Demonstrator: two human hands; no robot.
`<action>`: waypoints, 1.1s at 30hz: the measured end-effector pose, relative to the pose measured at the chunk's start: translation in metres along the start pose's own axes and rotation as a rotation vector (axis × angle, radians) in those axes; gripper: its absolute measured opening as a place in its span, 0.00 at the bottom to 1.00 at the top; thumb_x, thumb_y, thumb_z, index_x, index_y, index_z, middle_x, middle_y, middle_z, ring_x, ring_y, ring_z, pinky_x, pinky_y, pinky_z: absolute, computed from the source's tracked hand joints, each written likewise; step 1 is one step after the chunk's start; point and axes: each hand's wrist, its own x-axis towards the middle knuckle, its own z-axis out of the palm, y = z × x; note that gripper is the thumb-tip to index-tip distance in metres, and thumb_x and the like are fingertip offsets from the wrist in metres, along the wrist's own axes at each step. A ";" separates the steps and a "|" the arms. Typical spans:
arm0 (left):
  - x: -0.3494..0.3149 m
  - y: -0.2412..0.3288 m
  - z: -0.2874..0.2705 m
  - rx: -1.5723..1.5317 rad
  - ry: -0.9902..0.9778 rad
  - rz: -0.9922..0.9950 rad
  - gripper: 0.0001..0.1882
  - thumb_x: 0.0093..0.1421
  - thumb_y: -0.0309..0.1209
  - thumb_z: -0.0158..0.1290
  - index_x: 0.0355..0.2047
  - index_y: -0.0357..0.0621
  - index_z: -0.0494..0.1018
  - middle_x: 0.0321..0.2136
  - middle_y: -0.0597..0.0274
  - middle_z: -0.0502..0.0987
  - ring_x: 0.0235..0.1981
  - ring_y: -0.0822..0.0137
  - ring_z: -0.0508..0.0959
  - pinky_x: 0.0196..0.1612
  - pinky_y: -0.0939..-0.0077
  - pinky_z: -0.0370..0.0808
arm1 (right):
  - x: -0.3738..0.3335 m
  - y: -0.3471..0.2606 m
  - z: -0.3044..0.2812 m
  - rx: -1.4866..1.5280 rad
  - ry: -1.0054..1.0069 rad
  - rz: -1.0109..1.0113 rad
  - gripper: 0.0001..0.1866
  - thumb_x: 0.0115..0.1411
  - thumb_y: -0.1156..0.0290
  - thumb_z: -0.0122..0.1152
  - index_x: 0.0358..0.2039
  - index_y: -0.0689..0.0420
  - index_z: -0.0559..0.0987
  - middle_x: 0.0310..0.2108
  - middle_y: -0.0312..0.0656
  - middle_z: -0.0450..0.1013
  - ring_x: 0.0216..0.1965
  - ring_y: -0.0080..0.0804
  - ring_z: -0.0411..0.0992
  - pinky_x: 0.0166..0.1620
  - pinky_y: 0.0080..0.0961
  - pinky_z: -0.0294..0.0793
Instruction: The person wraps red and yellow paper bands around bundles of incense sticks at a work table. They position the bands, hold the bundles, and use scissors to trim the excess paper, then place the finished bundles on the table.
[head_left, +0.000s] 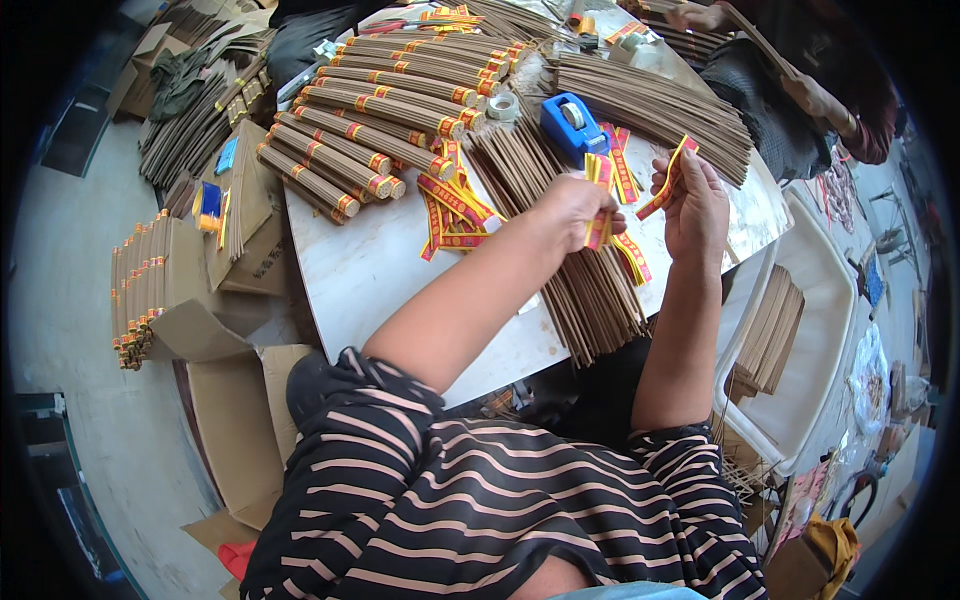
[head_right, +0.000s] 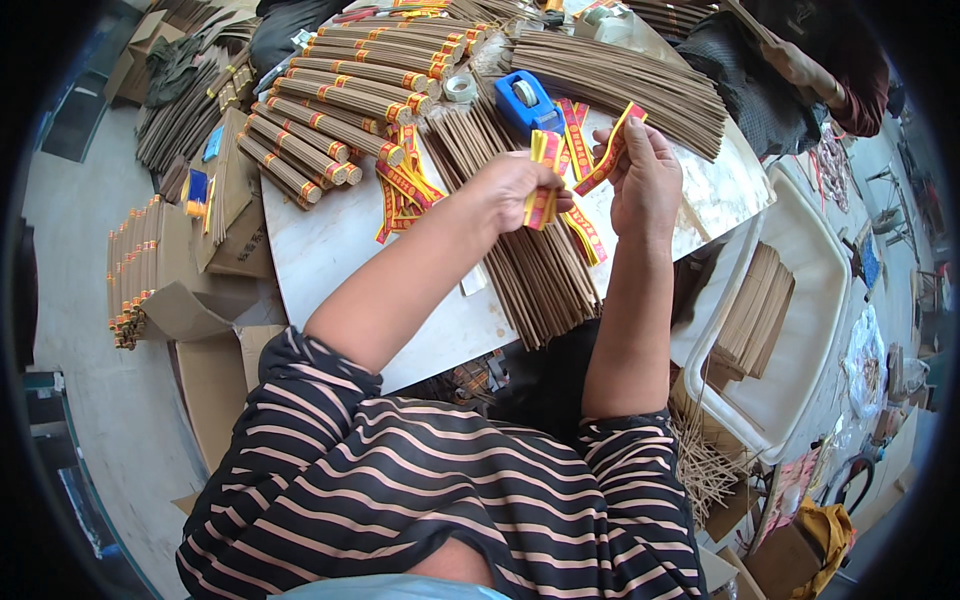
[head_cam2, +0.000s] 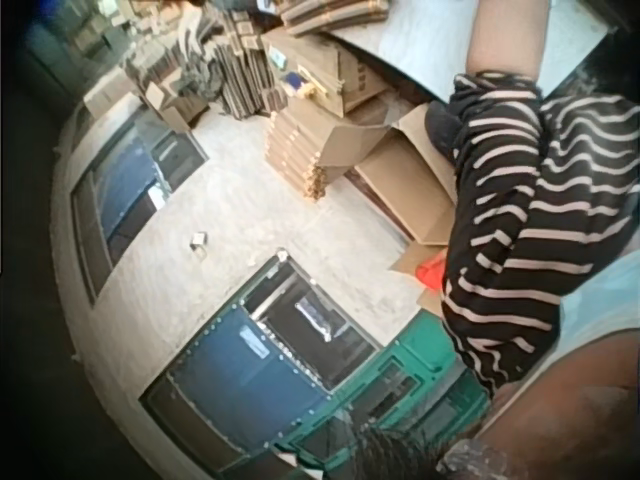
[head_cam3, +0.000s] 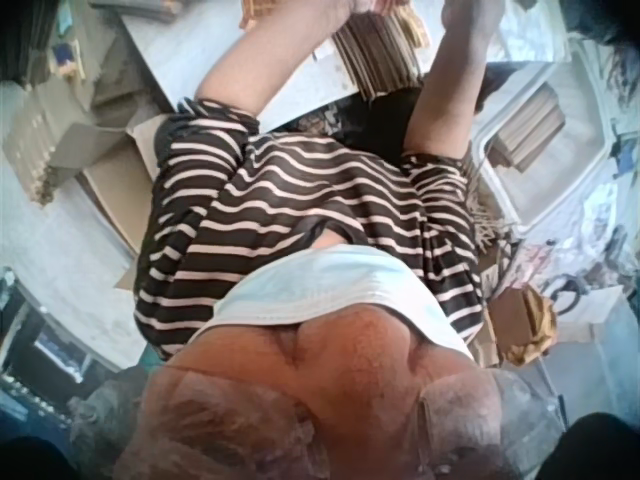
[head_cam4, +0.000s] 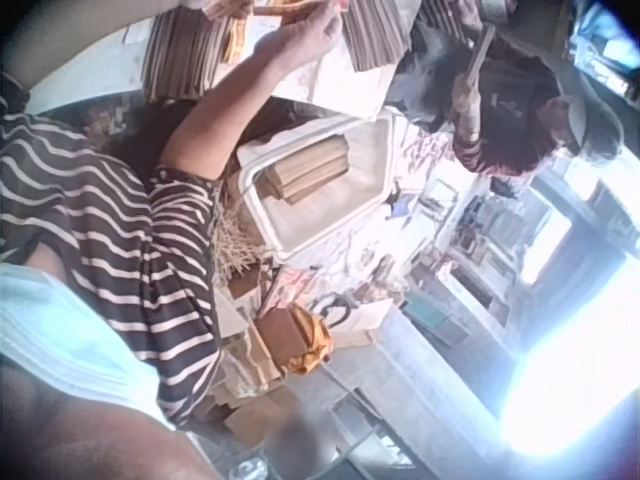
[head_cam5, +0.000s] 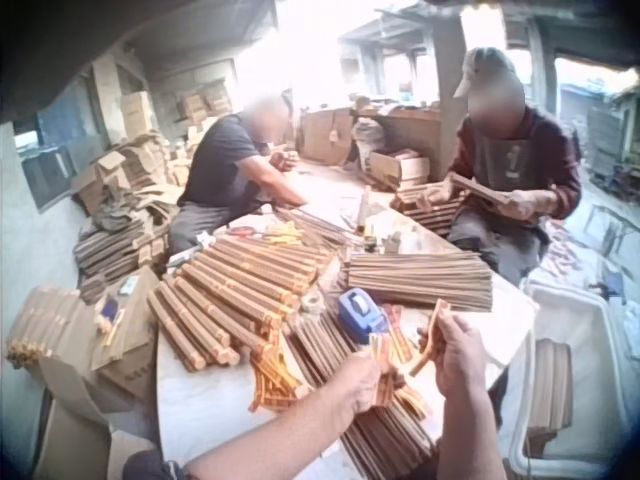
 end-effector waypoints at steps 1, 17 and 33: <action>0.004 0.000 0.010 0.015 0.036 -0.036 0.07 0.49 0.16 0.46 0.31 0.32 0.64 0.22 0.49 0.71 0.21 0.56 0.75 0.23 0.62 0.76 | 0.000 -0.001 0.000 -0.008 0.040 -0.007 0.08 0.57 0.69 0.50 0.30 0.62 0.71 0.25 0.46 0.73 0.22 0.27 0.71 0.29 0.19 0.72; -0.024 0.003 0.039 -0.290 0.258 0.029 0.17 0.50 0.21 0.40 0.43 0.33 0.63 0.21 0.59 0.67 0.16 0.72 0.63 0.14 0.75 0.56 | -0.001 0.008 0.003 -0.031 -0.061 0.002 0.08 0.57 0.70 0.51 0.30 0.62 0.72 0.25 0.44 0.73 0.24 0.26 0.71 0.30 0.18 0.71; -0.086 0.070 -0.265 1.852 0.576 1.048 0.24 0.46 0.24 0.49 0.47 0.45 0.63 0.49 0.53 0.60 0.54 0.54 0.58 0.58 0.62 0.50 | 0.001 0.032 0.023 -0.075 -0.077 0.015 0.07 0.57 0.72 0.51 0.30 0.63 0.71 0.24 0.45 0.72 0.25 0.27 0.72 0.29 0.18 0.72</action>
